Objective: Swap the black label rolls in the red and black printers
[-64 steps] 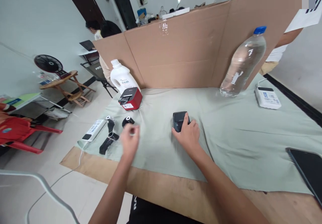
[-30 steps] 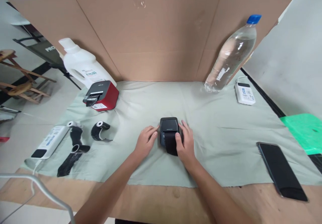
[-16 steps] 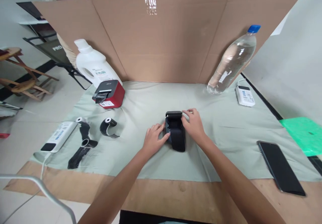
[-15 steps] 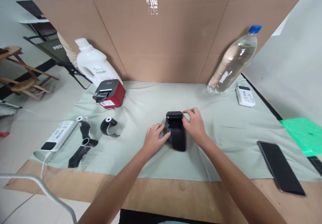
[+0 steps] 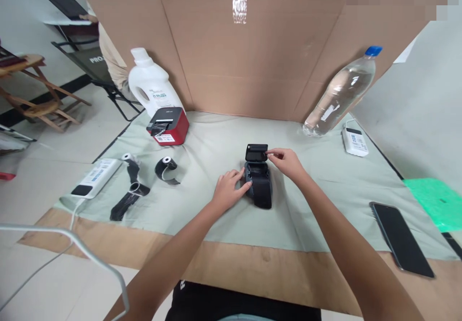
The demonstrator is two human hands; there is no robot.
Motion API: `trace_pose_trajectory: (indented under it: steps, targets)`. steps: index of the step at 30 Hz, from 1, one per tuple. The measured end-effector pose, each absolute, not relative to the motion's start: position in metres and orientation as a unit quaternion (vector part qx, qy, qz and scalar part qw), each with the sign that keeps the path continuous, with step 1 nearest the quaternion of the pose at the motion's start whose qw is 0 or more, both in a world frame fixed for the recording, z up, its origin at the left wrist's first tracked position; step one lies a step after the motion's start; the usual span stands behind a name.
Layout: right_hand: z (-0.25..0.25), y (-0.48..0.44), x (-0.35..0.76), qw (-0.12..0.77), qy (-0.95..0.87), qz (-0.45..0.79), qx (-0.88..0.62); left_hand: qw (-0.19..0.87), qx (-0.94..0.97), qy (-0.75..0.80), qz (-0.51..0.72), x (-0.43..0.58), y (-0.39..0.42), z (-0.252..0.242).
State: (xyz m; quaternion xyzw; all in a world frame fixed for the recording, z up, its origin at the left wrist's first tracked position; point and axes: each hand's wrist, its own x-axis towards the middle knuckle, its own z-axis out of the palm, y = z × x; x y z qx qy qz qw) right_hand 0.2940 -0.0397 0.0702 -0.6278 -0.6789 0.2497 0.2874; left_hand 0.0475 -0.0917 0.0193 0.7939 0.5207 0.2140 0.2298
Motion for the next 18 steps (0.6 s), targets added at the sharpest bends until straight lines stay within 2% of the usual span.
trace_pose_trajectory:
  steps: [5, 8, 11, 16, 18]
  targets:
    - [0.077, -0.039, 0.269, 0.010, -0.750, 0.145, -0.646, 0.228, 0.793, 0.520, 0.220, 0.047, -0.091, 0.017]
    - [0.079, -0.037, 0.249, -0.088, -0.728, 0.105, -0.672, 0.222, 0.793, 0.521, 0.224, 0.048, -0.091, 0.014]
    - [0.087, -0.038, 0.244, -0.094, -0.732, 0.070, -0.671, 0.218, 0.792, 0.521, 0.230, 0.047, -0.090, 0.012]
    - [0.110, -0.041, 0.259, 0.010, -0.738, 0.050, -0.672, 0.212, 0.800, 0.511, 0.234, 0.045, -0.088, 0.012]
    - [0.116, -0.042, 0.260, 0.021, -0.740, 0.056, -0.670, 0.214, 0.803, 0.505, 0.235, 0.044, -0.088, 0.013]
